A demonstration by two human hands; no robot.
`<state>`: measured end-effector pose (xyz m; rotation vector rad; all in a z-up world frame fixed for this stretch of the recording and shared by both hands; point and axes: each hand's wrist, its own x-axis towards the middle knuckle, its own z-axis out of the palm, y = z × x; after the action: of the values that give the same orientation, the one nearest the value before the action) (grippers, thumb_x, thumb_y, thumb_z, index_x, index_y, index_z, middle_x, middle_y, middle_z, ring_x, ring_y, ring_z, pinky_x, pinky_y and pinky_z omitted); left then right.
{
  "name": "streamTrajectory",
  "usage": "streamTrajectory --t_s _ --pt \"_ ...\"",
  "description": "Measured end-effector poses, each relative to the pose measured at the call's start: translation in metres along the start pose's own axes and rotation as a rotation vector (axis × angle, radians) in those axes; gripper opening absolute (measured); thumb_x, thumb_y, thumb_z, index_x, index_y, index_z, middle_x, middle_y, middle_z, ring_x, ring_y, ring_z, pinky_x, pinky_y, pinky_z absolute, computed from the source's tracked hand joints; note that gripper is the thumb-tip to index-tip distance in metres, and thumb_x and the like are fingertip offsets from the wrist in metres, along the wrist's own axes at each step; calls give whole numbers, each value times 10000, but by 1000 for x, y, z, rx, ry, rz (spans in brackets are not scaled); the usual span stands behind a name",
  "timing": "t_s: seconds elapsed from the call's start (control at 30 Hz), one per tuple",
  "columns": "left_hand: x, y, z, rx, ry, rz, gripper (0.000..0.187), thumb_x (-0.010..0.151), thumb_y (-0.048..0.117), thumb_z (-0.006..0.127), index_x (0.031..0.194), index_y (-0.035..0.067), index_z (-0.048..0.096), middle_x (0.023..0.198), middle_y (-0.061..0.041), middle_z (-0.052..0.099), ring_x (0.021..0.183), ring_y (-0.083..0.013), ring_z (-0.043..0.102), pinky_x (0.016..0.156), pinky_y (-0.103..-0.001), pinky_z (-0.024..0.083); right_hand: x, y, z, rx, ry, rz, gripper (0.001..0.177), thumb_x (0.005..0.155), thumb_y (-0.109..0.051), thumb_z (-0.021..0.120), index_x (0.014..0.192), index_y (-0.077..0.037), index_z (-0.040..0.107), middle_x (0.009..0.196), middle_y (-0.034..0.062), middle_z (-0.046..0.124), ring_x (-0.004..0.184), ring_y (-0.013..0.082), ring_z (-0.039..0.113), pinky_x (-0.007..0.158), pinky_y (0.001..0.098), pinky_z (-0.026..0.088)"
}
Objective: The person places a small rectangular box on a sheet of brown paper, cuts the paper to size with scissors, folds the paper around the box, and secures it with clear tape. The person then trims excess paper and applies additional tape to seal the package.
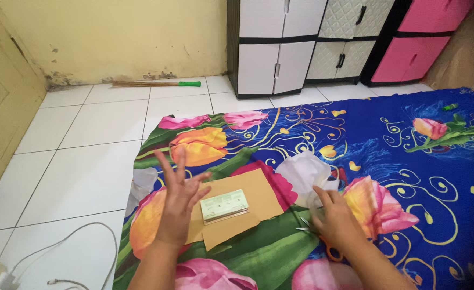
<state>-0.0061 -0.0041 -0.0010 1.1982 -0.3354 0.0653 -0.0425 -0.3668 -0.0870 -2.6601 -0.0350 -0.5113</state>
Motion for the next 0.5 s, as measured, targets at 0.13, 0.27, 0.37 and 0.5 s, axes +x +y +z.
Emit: streamTrajectory --t_s 0.13,0.27,0.37,0.5 --pt "0 -7 17 -261 -143 -24 904 990 386 442 1579 382 -244 1726 -98 219 1191 -326 653 1005 -479 529 5 -53 -15 162 140 -185 392 794 -201 796 1171 -133 711 1176 83 696 1063 280 695 902 365 538" --pt "-5 -7 37 -178 -232 -152 922 957 425 422 1559 399 -277 1697 -60 230 1163 -322 659 977 -460 529 10 -94 -12 742 -146 -8 353 846 -213 743 1172 -77 727 1185 29 686 1022 165 680 872 309 553" --pt "-9 -4 50 -196 -305 -164 925 979 436 418 1565 365 -293 1710 -72 232 1193 -316 645 997 -450 523 6 -105 -3 1018 -287 97 305 880 -218 732 1143 -64 733 1150 -16 682 1049 104 640 895 291 519" --pt "-12 -1 57 -159 -358 -146 953 981 416 453 1567 334 -294 1711 -91 242 1219 -308 641 1013 -443 521 6 -101 3 1172 -387 286 258 915 -238 714 1106 -74 767 1015 -5 709 946 87 621 871 270 491"
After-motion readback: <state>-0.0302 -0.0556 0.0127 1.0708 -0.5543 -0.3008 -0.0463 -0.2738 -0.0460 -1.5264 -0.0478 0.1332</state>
